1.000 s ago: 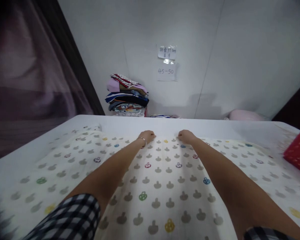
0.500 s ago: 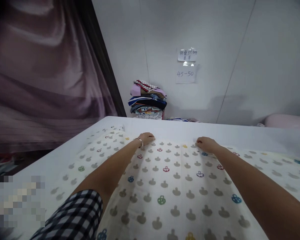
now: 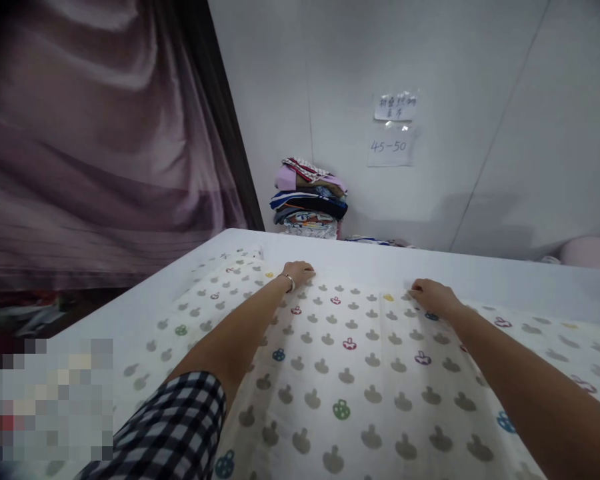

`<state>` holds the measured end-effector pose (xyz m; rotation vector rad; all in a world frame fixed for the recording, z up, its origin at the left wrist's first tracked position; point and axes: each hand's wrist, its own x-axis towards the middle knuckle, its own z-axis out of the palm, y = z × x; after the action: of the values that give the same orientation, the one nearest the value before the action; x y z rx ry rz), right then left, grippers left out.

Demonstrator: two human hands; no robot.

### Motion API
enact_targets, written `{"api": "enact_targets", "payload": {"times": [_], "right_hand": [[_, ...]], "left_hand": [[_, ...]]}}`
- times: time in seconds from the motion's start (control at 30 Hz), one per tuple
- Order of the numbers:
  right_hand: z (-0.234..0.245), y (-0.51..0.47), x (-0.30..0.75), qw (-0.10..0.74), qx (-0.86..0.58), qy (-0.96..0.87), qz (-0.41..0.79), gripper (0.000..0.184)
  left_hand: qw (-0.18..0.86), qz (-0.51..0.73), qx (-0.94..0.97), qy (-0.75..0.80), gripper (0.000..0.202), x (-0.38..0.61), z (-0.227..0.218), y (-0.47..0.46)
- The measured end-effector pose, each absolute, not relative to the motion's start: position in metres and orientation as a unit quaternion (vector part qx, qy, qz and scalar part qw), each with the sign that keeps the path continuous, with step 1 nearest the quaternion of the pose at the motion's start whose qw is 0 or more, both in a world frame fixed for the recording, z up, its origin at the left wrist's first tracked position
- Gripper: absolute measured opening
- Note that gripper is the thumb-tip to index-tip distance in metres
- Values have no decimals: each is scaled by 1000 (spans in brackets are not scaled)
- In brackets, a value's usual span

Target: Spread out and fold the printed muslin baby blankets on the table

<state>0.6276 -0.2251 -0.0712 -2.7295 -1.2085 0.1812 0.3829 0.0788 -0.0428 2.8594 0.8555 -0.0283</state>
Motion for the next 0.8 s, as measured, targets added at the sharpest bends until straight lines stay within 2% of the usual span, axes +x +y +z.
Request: {"api": "enact_targets", "payload": {"times": [0.23, 0.53, 0.67, 0.8], "right_hand": [[-61, -204, 609, 79, -895, -424, 115, 27], [-67, -196, 591, 57, -915, -400, 19, 29], [-64, -198, 590, 44, -918, -394, 17, 32], [-70, -201, 573, 66, -906, -415, -57, 39]], "left_hand": [[50, -32, 943, 327, 33, 351, -30, 108], [15, 23, 930, 367, 27, 355, -44, 101], [18, 32, 928, 370, 32, 350, -40, 101], [24, 37, 940, 338, 40, 342, -41, 77]]}}
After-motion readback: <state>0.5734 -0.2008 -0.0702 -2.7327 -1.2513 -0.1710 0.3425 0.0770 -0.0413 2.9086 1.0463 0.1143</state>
